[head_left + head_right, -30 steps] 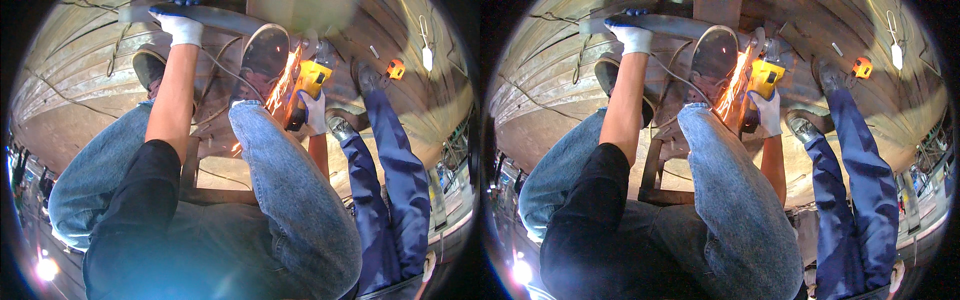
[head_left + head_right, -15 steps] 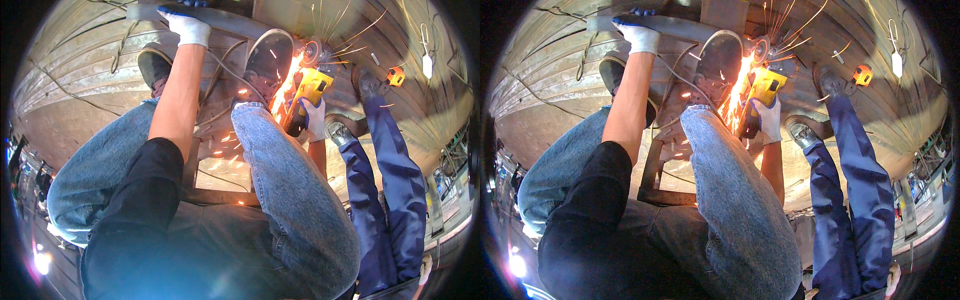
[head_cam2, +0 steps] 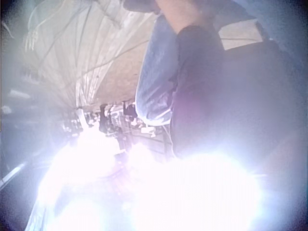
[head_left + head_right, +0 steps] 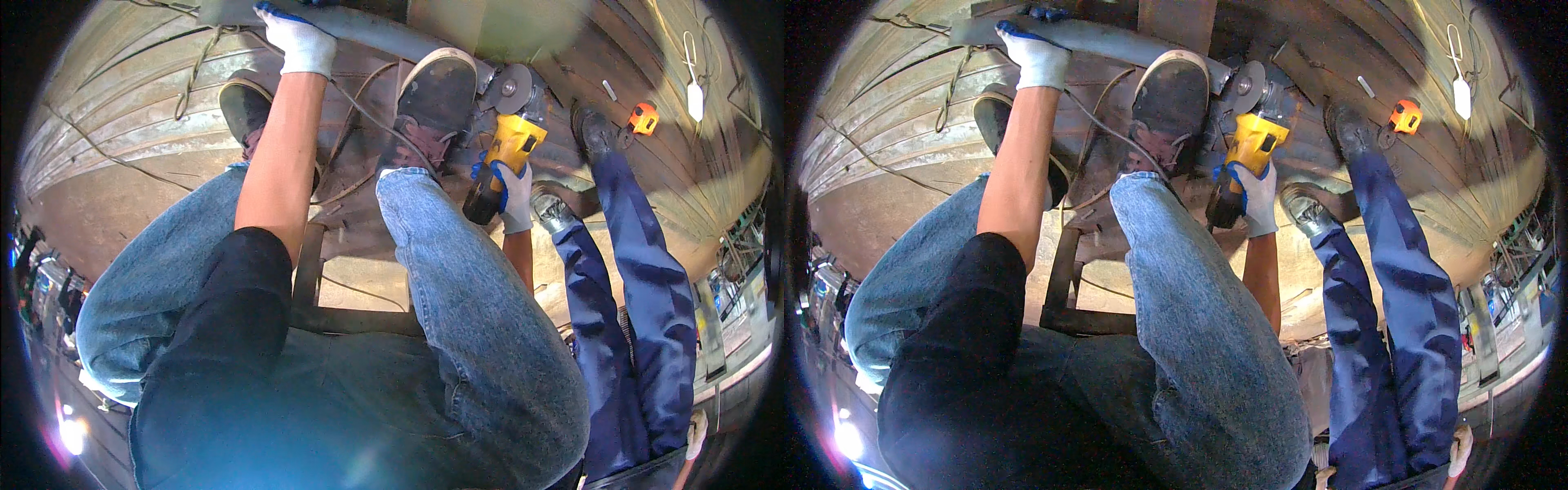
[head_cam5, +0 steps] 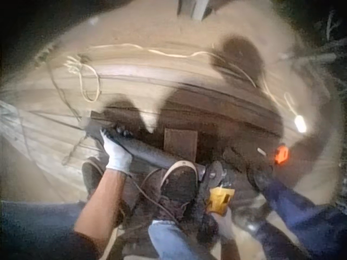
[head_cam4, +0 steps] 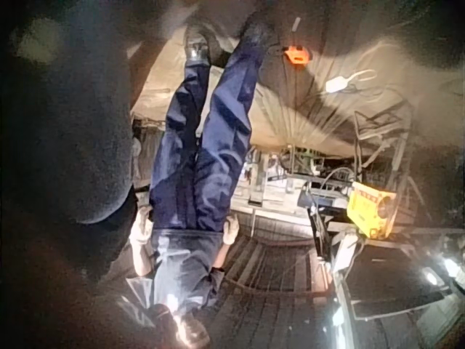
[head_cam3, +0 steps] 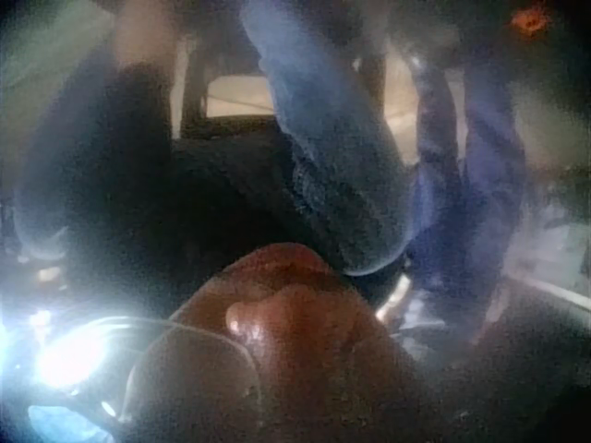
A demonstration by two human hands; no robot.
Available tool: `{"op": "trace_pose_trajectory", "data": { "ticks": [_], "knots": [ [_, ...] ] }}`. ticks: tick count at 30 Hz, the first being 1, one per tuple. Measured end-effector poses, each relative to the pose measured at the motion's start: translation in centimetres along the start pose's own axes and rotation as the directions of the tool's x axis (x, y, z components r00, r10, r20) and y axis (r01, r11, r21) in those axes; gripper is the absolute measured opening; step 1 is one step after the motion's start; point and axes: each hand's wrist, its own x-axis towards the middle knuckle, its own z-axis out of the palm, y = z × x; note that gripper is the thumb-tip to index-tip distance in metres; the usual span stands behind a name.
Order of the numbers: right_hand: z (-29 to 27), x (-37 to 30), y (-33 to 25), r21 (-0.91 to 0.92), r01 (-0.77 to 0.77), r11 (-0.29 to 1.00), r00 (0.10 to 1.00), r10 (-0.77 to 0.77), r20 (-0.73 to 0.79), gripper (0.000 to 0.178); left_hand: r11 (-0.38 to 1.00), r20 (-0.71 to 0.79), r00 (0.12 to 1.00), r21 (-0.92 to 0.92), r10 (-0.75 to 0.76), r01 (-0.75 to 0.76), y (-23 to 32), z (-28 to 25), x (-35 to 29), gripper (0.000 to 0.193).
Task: The person uses an angle grinder to cut a metal sheet while seated on the floor. They hold the sheet with one hand and operate the grinder with the other, producing sparks as the cut progresses.
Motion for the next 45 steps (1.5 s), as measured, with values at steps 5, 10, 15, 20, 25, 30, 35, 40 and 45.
{"op": "trace_pose_trajectory", "data": {
  "ticks": [5, 10, 15, 20, 25, 30, 35, 40, 45],
  "knots": [
    [-0.4, -0.2, -1.6, 0.006, -0.025, 1.000, 1.000, 0.025, 0.006, 0.048, 1.000, 0.037, 0.999, -0.013, 0.001, -0.001, 0.3, 3.4, 0.2, 0.048],
    [-1.0, -0.2, -3.2, -0.112, 0.014, 0.994, 0.999, -0.019, -0.041, 0.047, 0.996, -0.098, 0.995, 0.087, -0.003, 0.012, -0.3, 6.6, 1.6, 0.046],
    [-2.5, 0.8, -4.2, -0.086, -0.026, 0.996, 0.994, 0.036, 0.106, 0.045, 0.973, -0.138, 0.990, 0.231, 0.006, 0.026, -1.1, 8.1, 2.6, 0.049],
    [-3.3, 2.2, -5.4, -0.217, 0.017, 0.976, 0.989, 0.016, 0.147, 0.046, 0.917, -0.164, 0.982, 0.398, 0.097, -0.024, -2.0, 9.5, 3.2, 0.049],
    [-3.3, 3.3, -7.2, -0.276, -0.048, 0.960, 0.966, 0.114, 0.230, 0.049, 0.895, -0.146, 0.985, 0.445, 0.087, -0.014, -1.9, 9.8, 3.0, 0.047],
    [-2.9, 4.0, -7.7, -0.316, -0.009, 0.949, 0.961, 0.095, 0.259, 0.052, 0.918, -0.189, 0.980, 0.397, 0.061, 0.019, -1.8, 9.8, 2.9, 0.046],
    [-2.6, 4.2, -7.8, -0.439, 0.055, 0.897, 0.968, 0.061, 0.245, 0.052, 0.923, -0.138, 0.985, 0.382, 0.107, -0.047, -1.9, 9.4, 3.0, 0.046],
    [-2.3, 4.0, -8.4, -0.419, 0.014, 0.908, 0.965, 0.096, 0.242, 0.049, 0.929, -0.151, 0.985, 0.369, 0.089, -0.027, -1.9, 9.5, 3.0, 0.046],
    [-2.1, 3.9, -8.6, -0.430, 0.007, 0.903, 0.965, 0.107, 0.240, 0.049, 0.931, -0.136, 0.988, 0.365, 0.071, -0.016, -1.8, 9.6, 2.9, 0.046]
  ]
}}
